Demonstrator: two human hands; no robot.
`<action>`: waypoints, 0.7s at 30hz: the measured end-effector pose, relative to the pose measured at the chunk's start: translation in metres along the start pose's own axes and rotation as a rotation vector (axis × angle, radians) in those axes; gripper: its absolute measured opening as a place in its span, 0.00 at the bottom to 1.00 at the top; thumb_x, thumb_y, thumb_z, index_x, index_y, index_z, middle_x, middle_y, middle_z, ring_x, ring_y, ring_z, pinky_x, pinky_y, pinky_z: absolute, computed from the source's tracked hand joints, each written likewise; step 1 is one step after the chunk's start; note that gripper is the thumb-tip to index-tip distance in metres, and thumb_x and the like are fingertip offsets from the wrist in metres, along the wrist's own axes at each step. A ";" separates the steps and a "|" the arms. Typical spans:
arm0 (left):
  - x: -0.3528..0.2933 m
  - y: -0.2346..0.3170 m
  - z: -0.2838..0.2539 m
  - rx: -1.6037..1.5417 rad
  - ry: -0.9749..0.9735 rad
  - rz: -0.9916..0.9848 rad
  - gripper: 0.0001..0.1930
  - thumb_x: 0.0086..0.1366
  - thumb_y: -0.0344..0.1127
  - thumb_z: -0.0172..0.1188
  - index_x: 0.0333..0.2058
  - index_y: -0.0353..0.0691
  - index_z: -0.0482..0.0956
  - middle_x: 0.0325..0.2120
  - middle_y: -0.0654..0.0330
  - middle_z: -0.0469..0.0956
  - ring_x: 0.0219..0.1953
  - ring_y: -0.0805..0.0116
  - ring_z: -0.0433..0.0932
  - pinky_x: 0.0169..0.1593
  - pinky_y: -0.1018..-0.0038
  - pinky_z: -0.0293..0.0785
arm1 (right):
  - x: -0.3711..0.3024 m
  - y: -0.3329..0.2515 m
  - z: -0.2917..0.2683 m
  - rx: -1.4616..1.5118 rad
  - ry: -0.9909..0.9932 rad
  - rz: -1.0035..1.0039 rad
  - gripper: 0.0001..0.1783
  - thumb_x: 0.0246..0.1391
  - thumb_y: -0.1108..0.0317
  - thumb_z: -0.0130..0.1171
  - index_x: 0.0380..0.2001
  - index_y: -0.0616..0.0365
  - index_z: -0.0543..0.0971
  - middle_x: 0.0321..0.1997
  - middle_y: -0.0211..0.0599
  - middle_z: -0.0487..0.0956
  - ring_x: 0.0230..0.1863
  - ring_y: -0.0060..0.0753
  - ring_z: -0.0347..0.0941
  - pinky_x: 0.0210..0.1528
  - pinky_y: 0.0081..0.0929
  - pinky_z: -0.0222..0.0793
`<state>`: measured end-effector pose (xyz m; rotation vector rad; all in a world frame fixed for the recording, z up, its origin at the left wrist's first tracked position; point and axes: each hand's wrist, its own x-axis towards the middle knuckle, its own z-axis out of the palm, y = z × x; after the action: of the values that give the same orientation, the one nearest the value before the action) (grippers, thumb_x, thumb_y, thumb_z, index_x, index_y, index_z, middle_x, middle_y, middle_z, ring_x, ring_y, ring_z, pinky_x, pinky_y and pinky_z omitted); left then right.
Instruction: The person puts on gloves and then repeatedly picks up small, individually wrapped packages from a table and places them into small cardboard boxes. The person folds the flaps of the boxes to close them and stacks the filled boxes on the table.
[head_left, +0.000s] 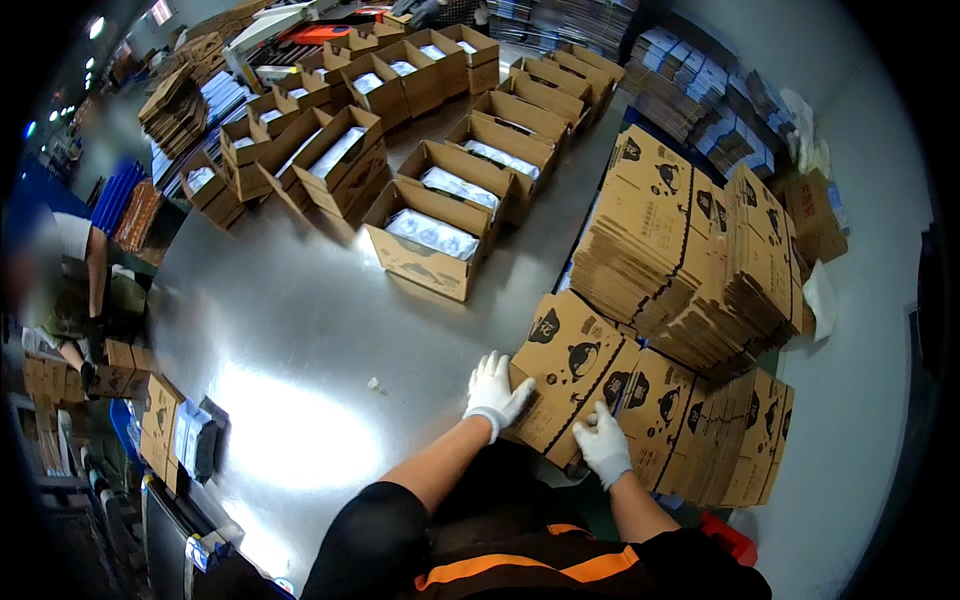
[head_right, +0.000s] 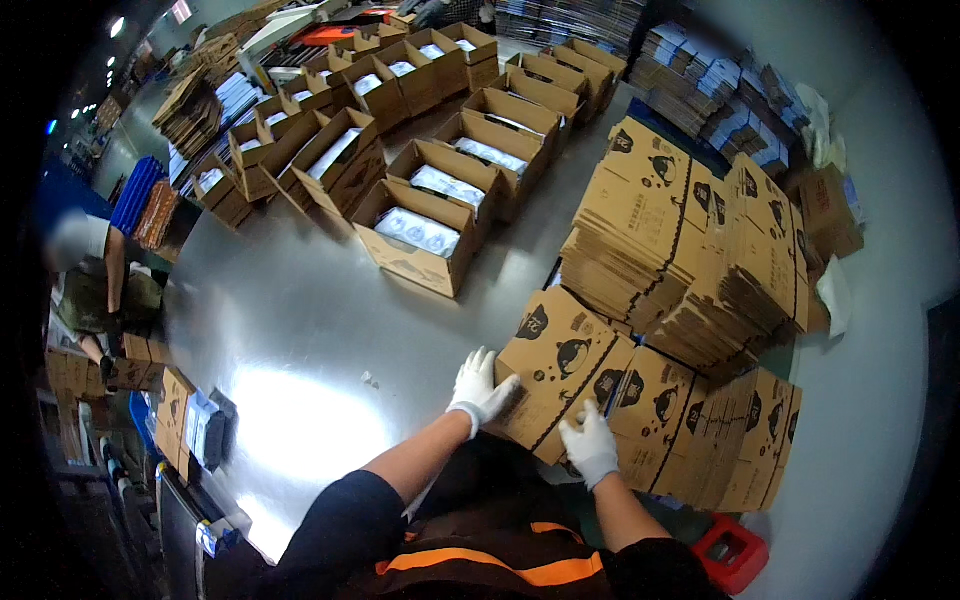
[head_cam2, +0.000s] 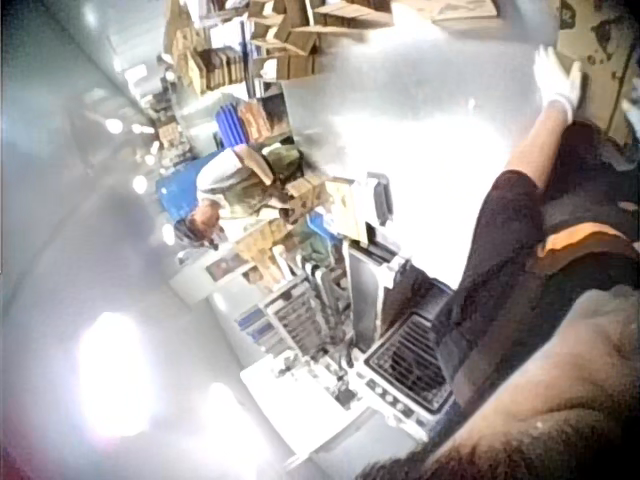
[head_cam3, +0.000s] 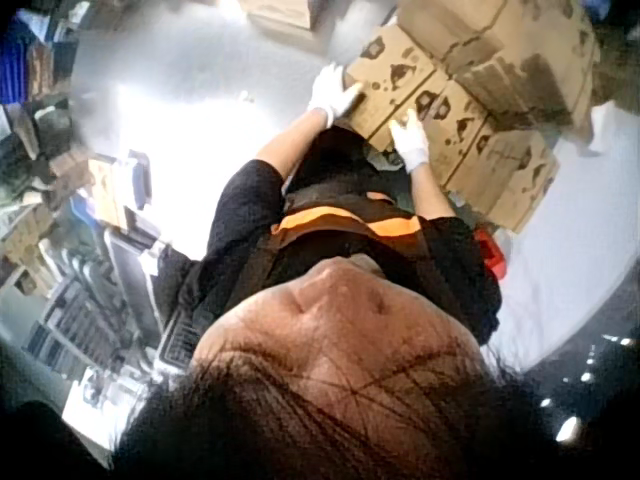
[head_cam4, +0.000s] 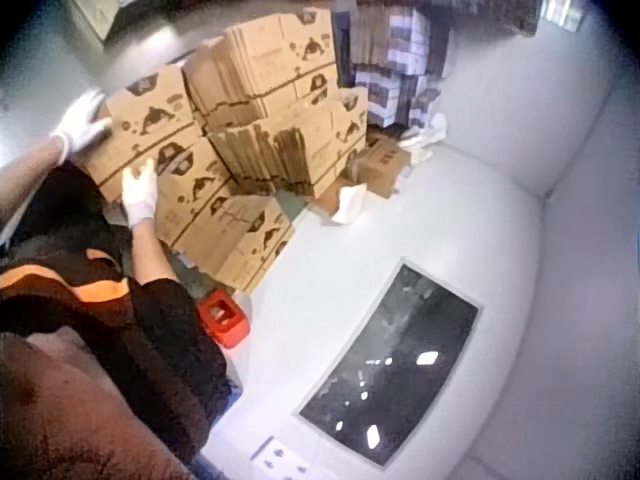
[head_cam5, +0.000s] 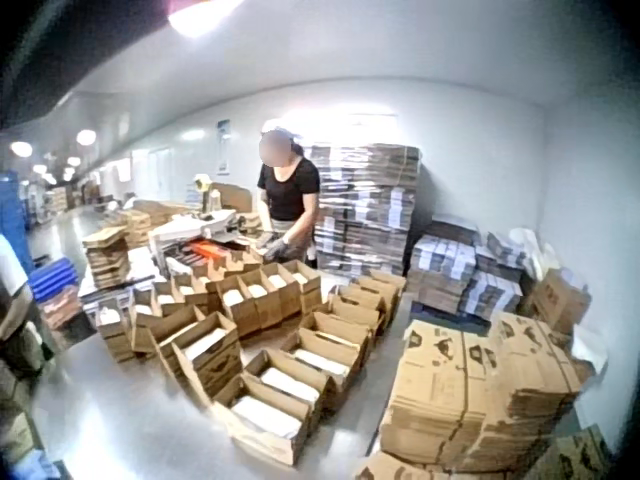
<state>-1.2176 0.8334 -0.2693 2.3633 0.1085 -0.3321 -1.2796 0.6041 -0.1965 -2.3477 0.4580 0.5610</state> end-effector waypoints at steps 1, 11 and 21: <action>-0.005 0.011 -0.001 -0.014 0.039 -0.023 0.35 0.64 0.59 0.56 0.62 0.41 0.69 0.68 0.43 0.58 0.71 0.44 0.53 0.72 0.53 0.47 | 0.007 0.011 0.010 0.115 0.067 0.004 0.38 0.59 0.61 0.62 0.67 0.68 0.62 0.53 0.48 0.79 0.49 0.38 0.78 0.51 0.34 0.73; -0.168 -0.046 -0.115 -1.339 0.064 -0.109 0.15 0.71 0.33 0.56 0.53 0.32 0.75 0.44 0.60 0.79 0.48 0.72 0.75 0.58 0.72 0.69 | -0.074 -0.051 0.024 0.764 -0.192 -0.224 0.29 0.55 0.73 0.69 0.59 0.63 0.72 0.47 0.34 0.79 0.45 0.29 0.77 0.45 0.28 0.75; -0.491 -0.190 -0.217 -1.005 0.789 -0.277 0.19 0.65 0.37 0.66 0.49 0.30 0.80 0.40 0.59 0.83 0.40 0.75 0.80 0.47 0.78 0.77 | -0.295 -0.255 0.195 -1.056 -0.672 -1.339 0.14 0.60 0.63 0.56 0.50 0.43 0.81 0.38 0.39 0.83 0.42 0.45 0.80 0.46 0.42 0.75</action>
<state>-1.6780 1.1289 -0.1123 1.3434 0.7774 0.4639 -1.4644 0.9690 -0.0459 -2.3736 -1.9590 0.8925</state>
